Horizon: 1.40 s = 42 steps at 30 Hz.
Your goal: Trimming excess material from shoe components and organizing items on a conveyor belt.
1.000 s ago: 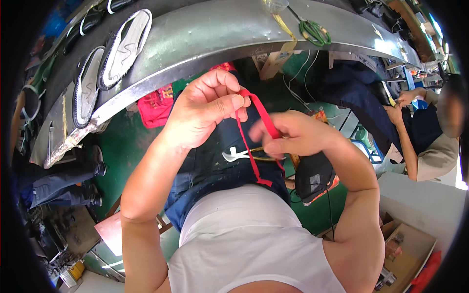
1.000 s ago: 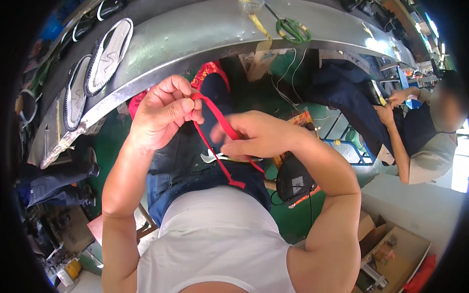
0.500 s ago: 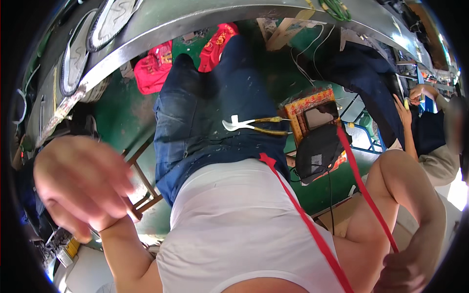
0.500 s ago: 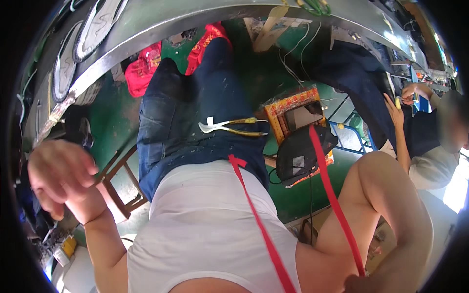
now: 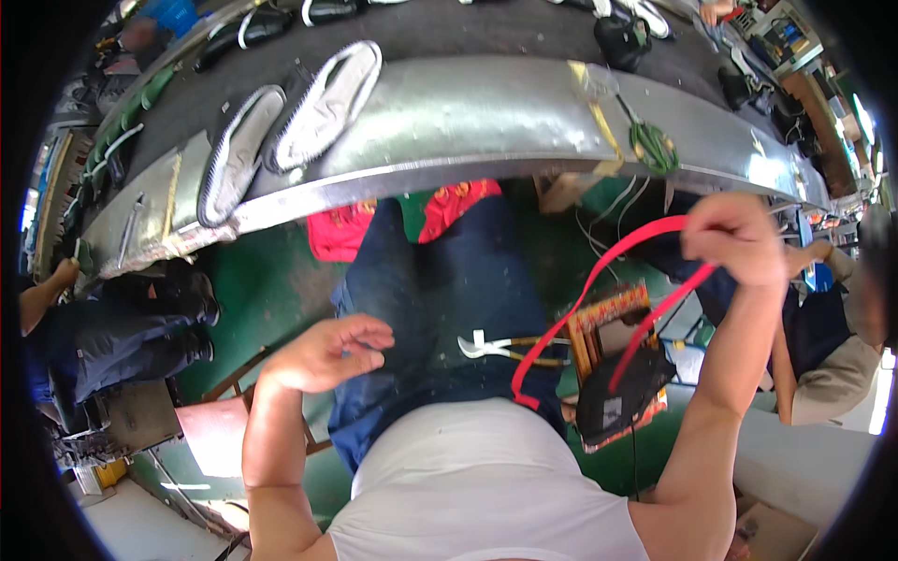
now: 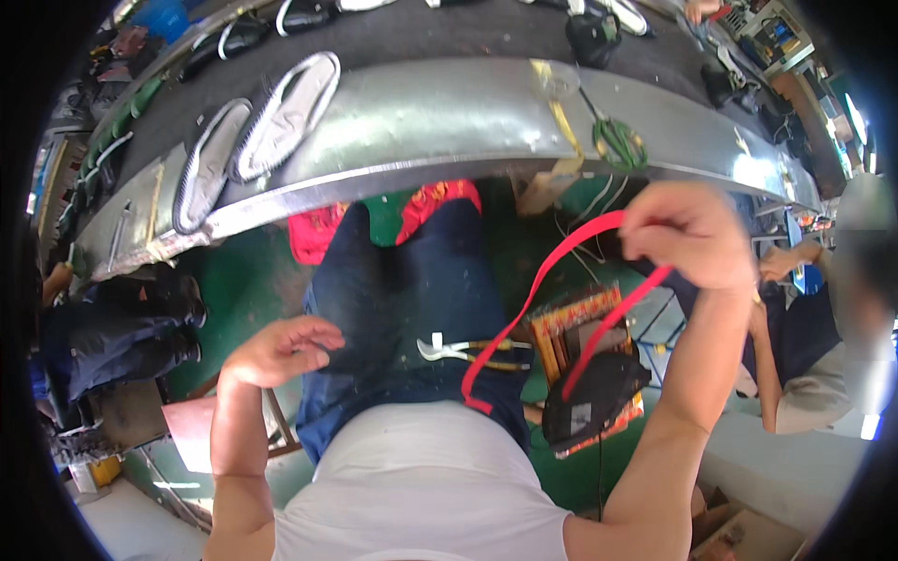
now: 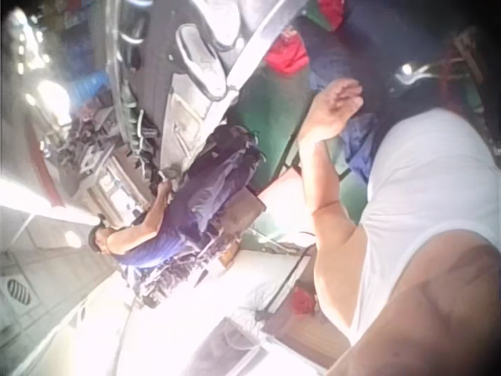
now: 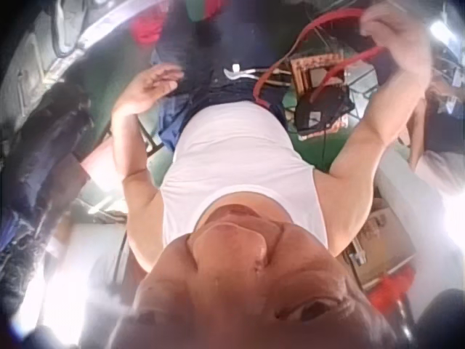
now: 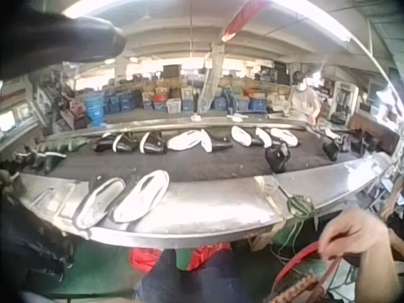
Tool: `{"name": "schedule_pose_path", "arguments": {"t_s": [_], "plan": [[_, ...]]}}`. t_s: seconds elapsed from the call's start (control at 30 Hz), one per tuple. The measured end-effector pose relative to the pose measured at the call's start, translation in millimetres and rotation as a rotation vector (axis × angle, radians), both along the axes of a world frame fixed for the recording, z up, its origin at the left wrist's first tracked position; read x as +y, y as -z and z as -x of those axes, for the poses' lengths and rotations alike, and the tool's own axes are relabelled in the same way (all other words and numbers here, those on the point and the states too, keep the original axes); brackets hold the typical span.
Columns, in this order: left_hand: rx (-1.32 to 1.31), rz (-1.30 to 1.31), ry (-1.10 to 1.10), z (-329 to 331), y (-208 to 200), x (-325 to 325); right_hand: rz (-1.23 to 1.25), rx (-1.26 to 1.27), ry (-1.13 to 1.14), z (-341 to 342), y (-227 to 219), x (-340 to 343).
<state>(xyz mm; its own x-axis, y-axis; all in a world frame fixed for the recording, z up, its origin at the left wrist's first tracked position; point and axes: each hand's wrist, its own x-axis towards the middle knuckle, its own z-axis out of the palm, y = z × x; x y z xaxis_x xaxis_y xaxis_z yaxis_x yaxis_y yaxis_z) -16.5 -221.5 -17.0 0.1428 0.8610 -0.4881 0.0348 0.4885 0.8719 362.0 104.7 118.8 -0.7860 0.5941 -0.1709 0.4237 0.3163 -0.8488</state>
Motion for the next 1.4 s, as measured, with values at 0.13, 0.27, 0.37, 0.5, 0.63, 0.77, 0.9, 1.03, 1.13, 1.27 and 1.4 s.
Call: {"name": "schedule_pose_path", "arguments": {"t_s": [0.13, 0.27, 0.37, 0.5, 0.63, 0.77, 0.9, 1.03, 1.13, 1.27, 1.4], "plan": [[0.009, -0.111, 0.049, 30, -39, 20, -0.262, -0.427, -0.308, 17, 99, 10], [-0.036, -0.255, 0.015, 77, -83, 61, -0.571, -0.858, -0.466, 18, 170, -15], [-0.046, -0.299, -0.136, 111, -107, 117, -0.513, -0.291, -0.299, 56, 146, 0], [0.323, -0.389, -0.288, 167, -105, 236, -0.708, 0.018, -0.051, 106, 112, 40], [0.622, -0.272, -0.514, 214, -80, 356, -0.908, 0.111, 0.071, 120, 123, 83], [1.069, -0.226, -0.370, 249, -54, 461, -0.990, 0.154, -0.051, 140, 150, 97], [1.502, -0.206, -0.391, 281, -21, 557, -0.990, 0.093, -0.021, 140, 158, 100], [1.368, -0.169, -0.454, 296, 4, 631, -0.982, 0.045, -0.022, 139, 153, 101], [1.173, -0.080, -0.372, 291, -4, 650, -0.924, 0.057, -0.034, 142, 149, 102], [0.899, -0.030, -0.361, 299, -6, 636, -0.904, 0.062, -0.063, 148, 148, 102], [0.419, -0.116, -0.508, 291, -51, 580, -0.890, 0.046, -0.054, 146, 152, 104]]}}
